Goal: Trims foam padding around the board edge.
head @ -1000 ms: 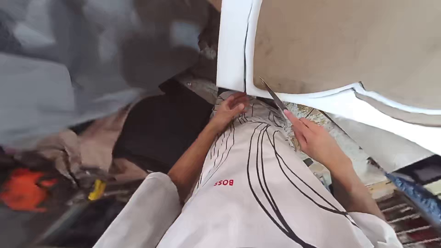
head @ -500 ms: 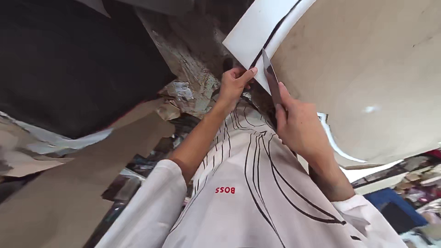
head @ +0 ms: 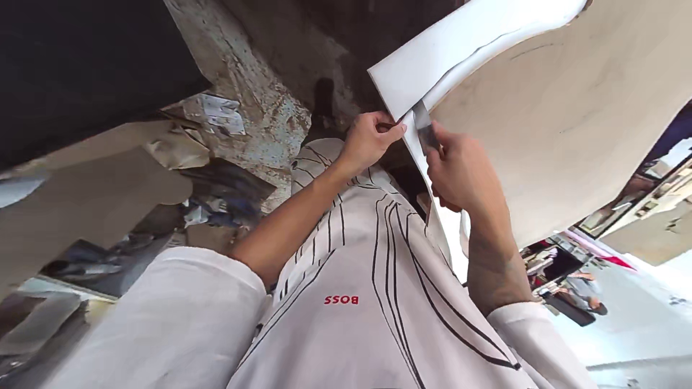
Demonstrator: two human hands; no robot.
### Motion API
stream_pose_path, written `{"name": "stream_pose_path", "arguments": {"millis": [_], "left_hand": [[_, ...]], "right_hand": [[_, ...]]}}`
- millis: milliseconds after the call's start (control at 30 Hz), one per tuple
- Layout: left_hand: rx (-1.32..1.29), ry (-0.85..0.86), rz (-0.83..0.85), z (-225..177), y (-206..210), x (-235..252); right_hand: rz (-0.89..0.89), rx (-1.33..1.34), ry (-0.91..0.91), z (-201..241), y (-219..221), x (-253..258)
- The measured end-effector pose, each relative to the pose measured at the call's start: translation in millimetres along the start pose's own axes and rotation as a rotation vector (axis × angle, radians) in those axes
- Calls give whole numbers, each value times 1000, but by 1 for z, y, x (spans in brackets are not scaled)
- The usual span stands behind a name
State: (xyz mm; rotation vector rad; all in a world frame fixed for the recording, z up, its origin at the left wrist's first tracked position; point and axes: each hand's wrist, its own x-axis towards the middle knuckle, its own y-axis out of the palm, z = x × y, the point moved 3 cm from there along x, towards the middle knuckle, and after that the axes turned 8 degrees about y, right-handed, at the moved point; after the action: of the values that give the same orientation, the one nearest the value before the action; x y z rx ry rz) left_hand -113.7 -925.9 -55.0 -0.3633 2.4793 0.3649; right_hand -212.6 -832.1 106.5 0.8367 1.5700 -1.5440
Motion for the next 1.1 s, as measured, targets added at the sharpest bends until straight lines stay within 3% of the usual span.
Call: {"name": "stream_pose_path", "arguments": {"millis": [100,300,467,600,767,933,1100], "left_hand": [[8,-5,8,3,0,1],[10,-4,18,11,-1,0],[24,15,-13,12,2,2],[33,8,-31,14,4,-1],[67,25,-50,10,7,-4],[43,27,-83,17,10,-10],[-3,39,-136,25,17,-15]], "right_hand": [[-6,-96,-7,15,-4,13],[143,-232,31,18,-31,-8],[196,-343,-18,30,-30,35],[212,-399,-8,28,-47,16],[194,-518,-3,39,-20,45],[242,-498,-58,31,-36,22],[207,-575,-54,33,-12,39]]}}
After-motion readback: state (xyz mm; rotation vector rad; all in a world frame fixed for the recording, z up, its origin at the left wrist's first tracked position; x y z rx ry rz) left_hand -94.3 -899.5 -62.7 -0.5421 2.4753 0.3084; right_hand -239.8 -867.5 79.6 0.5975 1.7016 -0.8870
